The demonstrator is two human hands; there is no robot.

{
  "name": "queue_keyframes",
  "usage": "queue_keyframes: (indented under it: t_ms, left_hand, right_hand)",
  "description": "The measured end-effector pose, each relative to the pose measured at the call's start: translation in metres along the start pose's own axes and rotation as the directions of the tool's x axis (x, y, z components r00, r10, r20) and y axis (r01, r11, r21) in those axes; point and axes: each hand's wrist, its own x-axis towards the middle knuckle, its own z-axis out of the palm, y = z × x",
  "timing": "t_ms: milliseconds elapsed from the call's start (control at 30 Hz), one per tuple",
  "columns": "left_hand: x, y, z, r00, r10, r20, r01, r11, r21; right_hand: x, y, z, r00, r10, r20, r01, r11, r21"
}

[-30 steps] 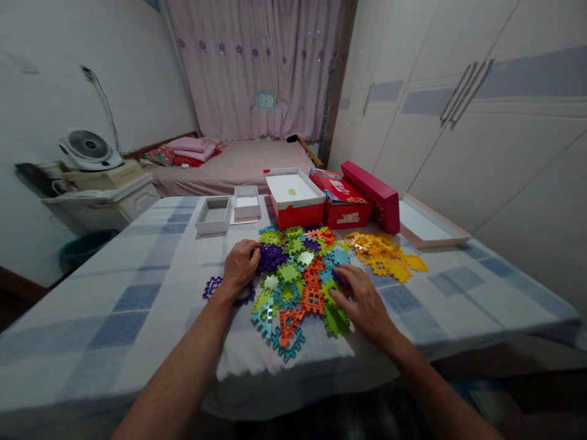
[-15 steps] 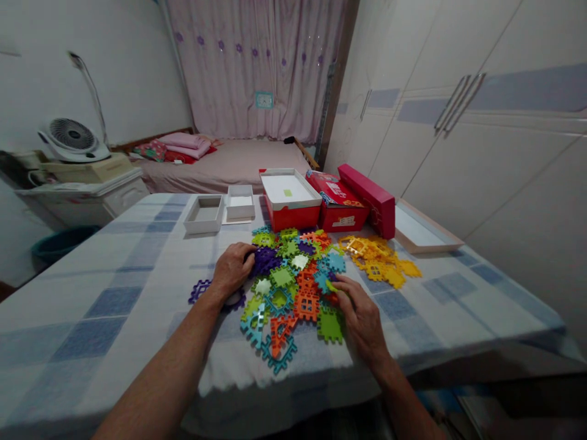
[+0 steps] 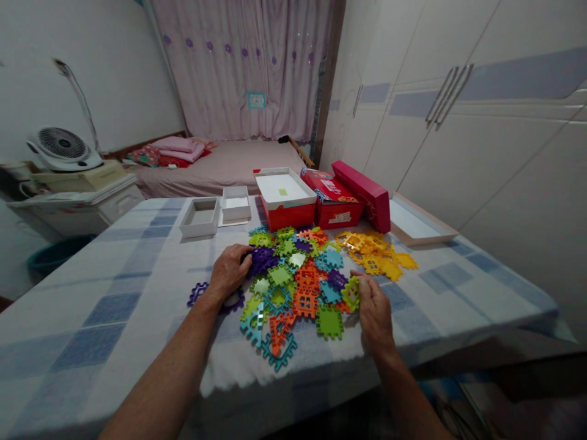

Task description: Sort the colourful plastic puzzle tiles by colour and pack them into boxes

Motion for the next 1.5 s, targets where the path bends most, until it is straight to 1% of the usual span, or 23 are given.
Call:
queue_keyframes:
  t_ms: [100, 200, 267, 300, 367, 400, 433, 467, 533, 567, 633, 733, 800, 833, 900, 967, 1033, 1067, 1100, 1200, 1267, 1400, 1500]
  left_hand:
    - [0.0, -0.001, 0.001, 1.0, 0.004, 0.003, -0.004, 1.0, -0.006]
    - [0.001, -0.001, 0.001, 1.0, 0.004, 0.004, -0.004, 1.0, -0.004]
    - [0.001, 0.0, 0.0, 1.0, 0.001, 0.005, -0.001, 1.0, 0.0]
    - [0.001, 0.0, 0.0, 1.0, -0.001, 0.005, 0.001, 1.0, 0.002]
    - [0.001, 0.001, -0.001, 1.0, -0.004, 0.007, 0.004, 1.0, 0.005]
    - [0.001, 0.002, -0.001, 1.0, -0.005, 0.011, 0.005, 1.0, 0.007]
    - [0.001, 0.002, -0.001, 1.0, -0.006, 0.014, 0.006, 1.0, 0.008]
    - [0.001, 0.002, -0.001, 1.0, -0.008, 0.016, 0.008, 1.0, 0.009]
    - [0.001, 0.002, -0.001, 1.0, -0.01, 0.017, 0.009, 1.0, 0.008]
    - [0.0, 0.002, -0.001, 1.0, -0.008, 0.015, 0.008, 1.0, 0.007]
    - [0.0, 0.002, -0.001, 1.0, -0.004, 0.01, 0.004, 1.0, 0.002]
    - [0.0, 0.002, -0.001, 1.0, 0.001, 0.005, -0.001, 1.0, -0.005]
    - [0.001, 0.003, -0.002, 1.0, 0.005, 0.01, -0.005, 1.0, -0.004]
    - [0.001, 0.003, -0.002, 1.0, 0.007, 0.012, -0.007, 1.0, -0.003]
    - [0.001, 0.003, -0.002, 1.0, 0.012, 0.014, -0.012, 1.0, -0.002]
    - [0.001, 0.003, -0.001, 1.0, 0.013, 0.012, -0.013, 1.0, -0.004]
    - [0.001, 0.002, -0.001, 1.0, 0.01, 0.013, -0.01, 1.0, -0.003]
    - [0.001, 0.002, 0.0, 1.0, 0.008, 0.015, -0.008, 1.0, -0.003]
    - [0.001, 0.001, 0.0, 1.0, 0.007, 0.018, -0.007, 1.0, -0.003]
    - [0.001, 0.001, 0.0, 1.0, 0.006, 0.024, -0.006, 1.0, -0.005]
    - [0.001, 0.002, -0.001, 1.0, 0.004, 0.028, -0.004, 1.0, -0.004]
    - [0.001, 0.004, -0.002, 1.0, 0.003, 0.029, -0.003, 1.0, -0.002]
    - [0.001, 0.004, -0.002, 1.0, 0.007, 0.023, -0.007, 1.0, 0.0]
  right_hand:
    - [0.001, -0.001, -0.005, 0.987, 0.142, -0.07, -0.127, 0.974, 0.186]
    - [0.006, -0.01, -0.012, 0.952, 0.296, -0.076, -0.235, 0.868, 0.437]
    - [0.011, -0.022, -0.013, 0.94, 0.341, 0.009, -0.295, 0.798, 0.526]
    - [0.013, -0.029, -0.012, 0.937, 0.339, 0.084, -0.33, 0.779, 0.533]
    - [0.017, -0.045, -0.005, 0.915, 0.294, 0.277, -0.396, 0.786, 0.475]
    - [0.018, -0.052, 0.001, 0.891, 0.25, 0.379, -0.405, 0.814, 0.417]
    - [0.018, -0.058, 0.009, 0.863, 0.193, 0.466, -0.379, 0.858, 0.347]
    - [0.018, -0.063, 0.018, 0.835, 0.126, 0.536, -0.313, 0.91, 0.273]
    - [0.018, -0.071, 0.039, 0.776, -0.024, 0.63, -0.079, 0.988, 0.135]
    - [0.018, -0.073, 0.05, 0.748, -0.092, 0.657, 0.057, 0.996, 0.074]
    - [0.018, -0.074, 0.071, 0.7, -0.205, 0.684, 0.304, 0.952, -0.025]
    - [0.018, -0.071, 0.095, 0.618, -0.351, 0.704, 0.59, 0.798, -0.12]
    - [0.018, -0.068, 0.104, 0.573, -0.391, 0.72, 0.691, 0.703, -0.167]
    - [0.018, -0.067, 0.107, 0.564, -0.395, 0.726, 0.714, 0.674, -0.188]
    - [0.015, -0.066, 0.109, 0.559, -0.394, 0.73, 0.73, 0.65, -0.209]
    - [0.014, -0.068, 0.108, 0.551, -0.41, 0.727, 0.725, 0.666, -0.174]
    - [0.015, -0.072, 0.104, 0.559, -0.443, 0.701, 0.686, 0.722, -0.091]
    - [0.018, -0.074, 0.1, 0.581, -0.45, 0.678, 0.65, 0.758, -0.055]
    - [0.024, -0.076, 0.096, 0.623, -0.444, 0.644, 0.605, 0.795, -0.037]
    - [0.05, -0.077, 0.081, 0.8, -0.328, 0.502, 0.442, 0.889, -0.123]
    - [0.072, -0.07, 0.071, 0.865, -0.238, 0.442, 0.36, 0.908, -0.214]
    - [0.101, -0.048, 0.063, 0.912, -0.147, 0.382, 0.303, 0.871, -0.387]
    - [0.105, -0.035, 0.065, 0.926, -0.158, 0.342, 0.304, 0.851, -0.428]
